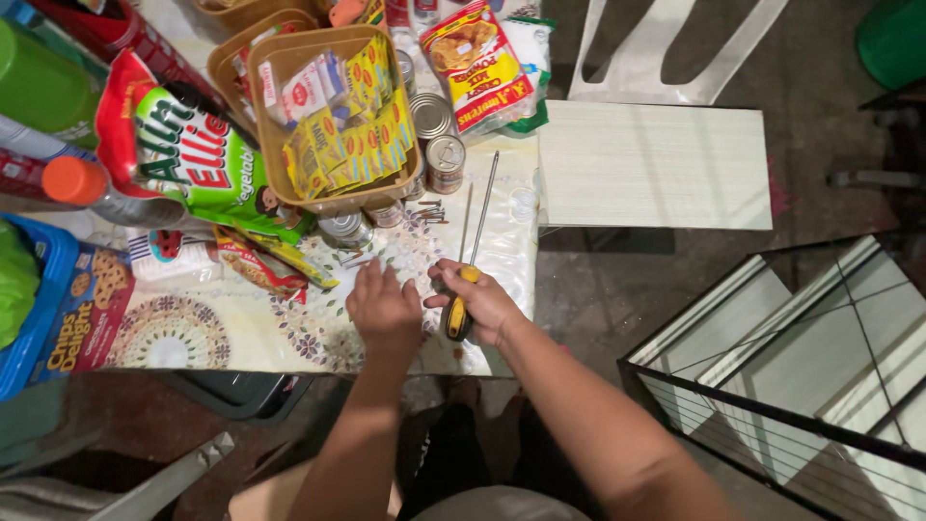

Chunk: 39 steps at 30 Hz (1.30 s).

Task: The person uses a screwdriver to tighten screws on a black metal wire shelving unit, securing white laminate shelves into place. The person repeatedly adjusts the shelves and tightens fasteners at different heights on the frame.

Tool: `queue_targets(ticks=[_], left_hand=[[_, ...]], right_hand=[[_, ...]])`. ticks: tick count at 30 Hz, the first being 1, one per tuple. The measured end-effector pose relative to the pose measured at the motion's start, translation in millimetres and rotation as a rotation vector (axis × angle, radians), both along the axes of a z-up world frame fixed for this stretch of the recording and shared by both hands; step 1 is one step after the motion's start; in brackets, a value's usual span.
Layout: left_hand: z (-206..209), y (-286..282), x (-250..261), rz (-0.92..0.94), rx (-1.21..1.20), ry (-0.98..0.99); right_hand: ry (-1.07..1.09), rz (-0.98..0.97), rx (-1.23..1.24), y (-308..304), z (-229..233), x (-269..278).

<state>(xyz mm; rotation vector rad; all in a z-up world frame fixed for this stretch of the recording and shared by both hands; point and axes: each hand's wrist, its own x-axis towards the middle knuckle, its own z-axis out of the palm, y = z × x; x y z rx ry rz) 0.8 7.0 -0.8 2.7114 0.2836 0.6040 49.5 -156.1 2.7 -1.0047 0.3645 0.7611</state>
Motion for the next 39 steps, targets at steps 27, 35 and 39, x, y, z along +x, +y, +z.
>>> queue_targets(ticks=[27,35,39], left_hand=[[70.7,-146.1,34.4,-0.616,-0.35,-0.047],[90.0,-224.2,24.7,-0.903,-0.413,-0.143],[91.1,-269.5,9.9,-1.037,-0.509,-0.125]], right_hand=[[-0.199,-0.403,-0.074,-141.3,30.9,-39.0],[-0.229,-0.63,-0.111,-212.2,61.4,-82.2],[-0.273,-0.727,-0.165,-246.1,77.0,-114.6]])
